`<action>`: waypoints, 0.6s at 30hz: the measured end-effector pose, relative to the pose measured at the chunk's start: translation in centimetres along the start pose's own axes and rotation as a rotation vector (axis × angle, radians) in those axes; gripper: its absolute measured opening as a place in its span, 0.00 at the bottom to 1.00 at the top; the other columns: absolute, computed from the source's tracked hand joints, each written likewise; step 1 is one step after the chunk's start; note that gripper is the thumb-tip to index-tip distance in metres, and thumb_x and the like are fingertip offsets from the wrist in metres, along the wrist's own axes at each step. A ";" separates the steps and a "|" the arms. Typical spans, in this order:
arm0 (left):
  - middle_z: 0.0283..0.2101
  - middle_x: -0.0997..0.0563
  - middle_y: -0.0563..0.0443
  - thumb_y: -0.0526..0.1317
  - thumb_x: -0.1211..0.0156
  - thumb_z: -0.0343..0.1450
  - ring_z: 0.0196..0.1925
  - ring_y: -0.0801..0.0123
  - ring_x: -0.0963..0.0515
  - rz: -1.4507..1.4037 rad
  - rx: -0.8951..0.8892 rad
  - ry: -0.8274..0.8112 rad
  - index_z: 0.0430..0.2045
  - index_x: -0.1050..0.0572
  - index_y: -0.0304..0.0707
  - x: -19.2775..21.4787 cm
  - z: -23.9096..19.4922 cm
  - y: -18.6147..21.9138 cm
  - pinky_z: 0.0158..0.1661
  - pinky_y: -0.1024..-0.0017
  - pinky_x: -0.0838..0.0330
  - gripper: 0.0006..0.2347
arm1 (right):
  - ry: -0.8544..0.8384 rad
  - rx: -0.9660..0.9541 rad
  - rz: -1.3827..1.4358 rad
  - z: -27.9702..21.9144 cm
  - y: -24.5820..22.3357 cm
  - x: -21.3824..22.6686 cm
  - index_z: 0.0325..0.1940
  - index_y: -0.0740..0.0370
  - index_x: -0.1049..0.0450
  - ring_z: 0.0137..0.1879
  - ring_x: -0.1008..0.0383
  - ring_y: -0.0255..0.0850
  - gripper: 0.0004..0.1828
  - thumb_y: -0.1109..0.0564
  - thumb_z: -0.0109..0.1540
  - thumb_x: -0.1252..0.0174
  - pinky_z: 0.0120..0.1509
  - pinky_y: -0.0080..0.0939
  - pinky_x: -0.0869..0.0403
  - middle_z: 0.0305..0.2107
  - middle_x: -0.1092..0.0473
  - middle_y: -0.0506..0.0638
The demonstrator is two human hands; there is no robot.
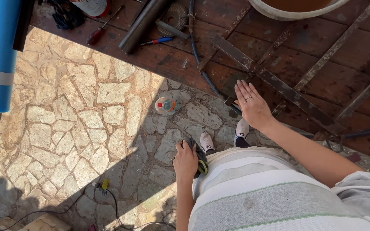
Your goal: Sanding a metal frame with wet sandpaper to prepare the surface
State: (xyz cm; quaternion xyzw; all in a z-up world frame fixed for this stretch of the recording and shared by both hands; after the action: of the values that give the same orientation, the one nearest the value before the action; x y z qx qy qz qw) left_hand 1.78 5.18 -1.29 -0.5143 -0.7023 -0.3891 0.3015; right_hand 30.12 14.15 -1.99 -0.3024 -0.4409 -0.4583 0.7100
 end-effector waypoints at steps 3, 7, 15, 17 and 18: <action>0.57 0.30 0.30 0.51 0.59 0.81 0.39 0.41 0.14 -0.024 0.021 -0.012 0.62 0.33 0.23 0.6 -0.3 0.0 0.30 0.50 0.17 0.25 | -0.026 0.103 0.069 -0.4 -2.8 -0.3 0.76 0.63 0.41 0.78 0.43 0.46 0.29 0.48 0.73 0.57 0.84 0.48 0.47 0.72 0.41 0.55; 0.59 0.32 0.28 0.50 0.60 0.82 0.41 0.39 0.14 -0.043 0.031 -0.001 0.63 0.34 0.22 0.6 -0.4 0.0 0.31 0.48 0.17 0.25 | -0.035 0.058 0.001 -0.3 1.5 -0.4 0.74 0.66 0.37 0.77 0.40 0.47 0.27 0.50 0.73 0.54 0.84 0.49 0.45 0.70 0.38 0.57; 0.59 0.32 0.28 0.50 0.61 0.82 0.40 0.39 0.14 -0.045 0.016 -0.008 0.64 0.35 0.22 0.6 -0.1 0.9 0.30 0.49 0.17 0.25 | -0.055 0.104 0.055 -0.6 0.3 -0.1 0.74 0.63 0.38 0.77 0.41 0.44 0.28 0.48 0.71 0.54 0.84 0.47 0.46 0.71 0.39 0.53; 0.60 0.32 0.29 0.51 0.59 0.81 0.40 0.40 0.14 -0.002 -0.009 -0.006 0.64 0.35 0.24 -0.9 0.5 0.3 0.30 0.49 0.17 0.25 | -0.005 0.076 -0.003 0.9 2.3 -0.3 0.72 0.68 0.35 0.76 0.38 0.50 0.26 0.51 0.73 0.53 0.83 0.48 0.43 0.68 0.36 0.60; 0.60 0.32 0.29 0.51 0.59 0.81 0.40 0.40 0.14 -0.003 -0.005 -0.010 0.64 0.35 0.24 -1.4 0.1 0.3 0.30 0.49 0.17 0.25 | -0.010 0.077 0.001 0.2 0.5 -0.3 0.72 0.68 0.35 0.76 0.38 0.50 0.26 0.51 0.73 0.53 0.83 0.48 0.43 0.68 0.36 0.60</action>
State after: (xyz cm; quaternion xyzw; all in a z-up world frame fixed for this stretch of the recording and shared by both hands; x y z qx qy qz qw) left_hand 2.46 4.60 -2.47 -0.5161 -0.7036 -0.3885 0.2962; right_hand 30.43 14.64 -2.16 -0.2775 -0.4614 -0.4392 0.7191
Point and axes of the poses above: each hand's wrist, its own z-axis towards the middle knuckle, its own x-axis out of the back of the hand, y = z × x, the point moved 5 cm from there along z, towards the middle knuckle
